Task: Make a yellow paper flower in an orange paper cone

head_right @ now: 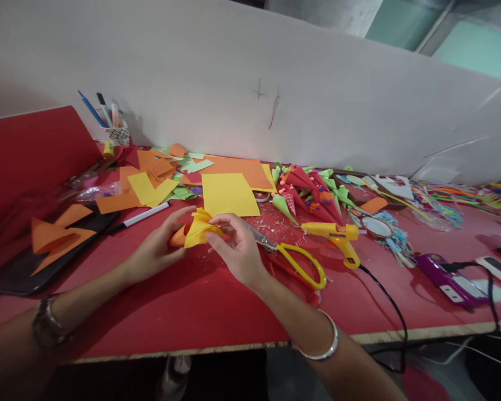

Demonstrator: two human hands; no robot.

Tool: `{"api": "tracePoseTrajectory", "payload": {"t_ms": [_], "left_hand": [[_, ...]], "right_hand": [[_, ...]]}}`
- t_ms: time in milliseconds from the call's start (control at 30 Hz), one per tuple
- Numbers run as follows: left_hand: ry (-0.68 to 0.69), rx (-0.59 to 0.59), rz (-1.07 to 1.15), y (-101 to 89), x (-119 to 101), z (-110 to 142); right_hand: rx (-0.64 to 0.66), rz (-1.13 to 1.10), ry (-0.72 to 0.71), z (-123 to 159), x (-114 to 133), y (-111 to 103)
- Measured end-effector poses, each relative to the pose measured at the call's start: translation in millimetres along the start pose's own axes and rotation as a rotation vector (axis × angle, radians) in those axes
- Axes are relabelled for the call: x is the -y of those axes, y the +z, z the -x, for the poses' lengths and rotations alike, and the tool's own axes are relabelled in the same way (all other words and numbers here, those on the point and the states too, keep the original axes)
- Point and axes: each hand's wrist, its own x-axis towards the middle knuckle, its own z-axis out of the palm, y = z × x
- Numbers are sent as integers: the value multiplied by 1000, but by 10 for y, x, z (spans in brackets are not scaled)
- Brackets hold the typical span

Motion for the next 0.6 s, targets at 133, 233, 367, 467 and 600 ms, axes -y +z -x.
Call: {"api": "tracePoseTrajectory", "payload": {"t_ms": [133,233,367,467,600], "left_hand": [[11,6,4,1,0,3],[4,-3,-11,2,1,4],[-22,-1,-36,-2,-11,1],[-21,4,-65,-5,-23,0],[-11,8,-105,-8,-27,2]], "right_hand": [[-13,-11,20,-5,19,3],[-44,-8,41,-16,26,1],[-82,-60,39,-34,7,-8],[-94,-80,42,-39,-12,-16],[-114,-54,45,-41,-20,-20]]}}
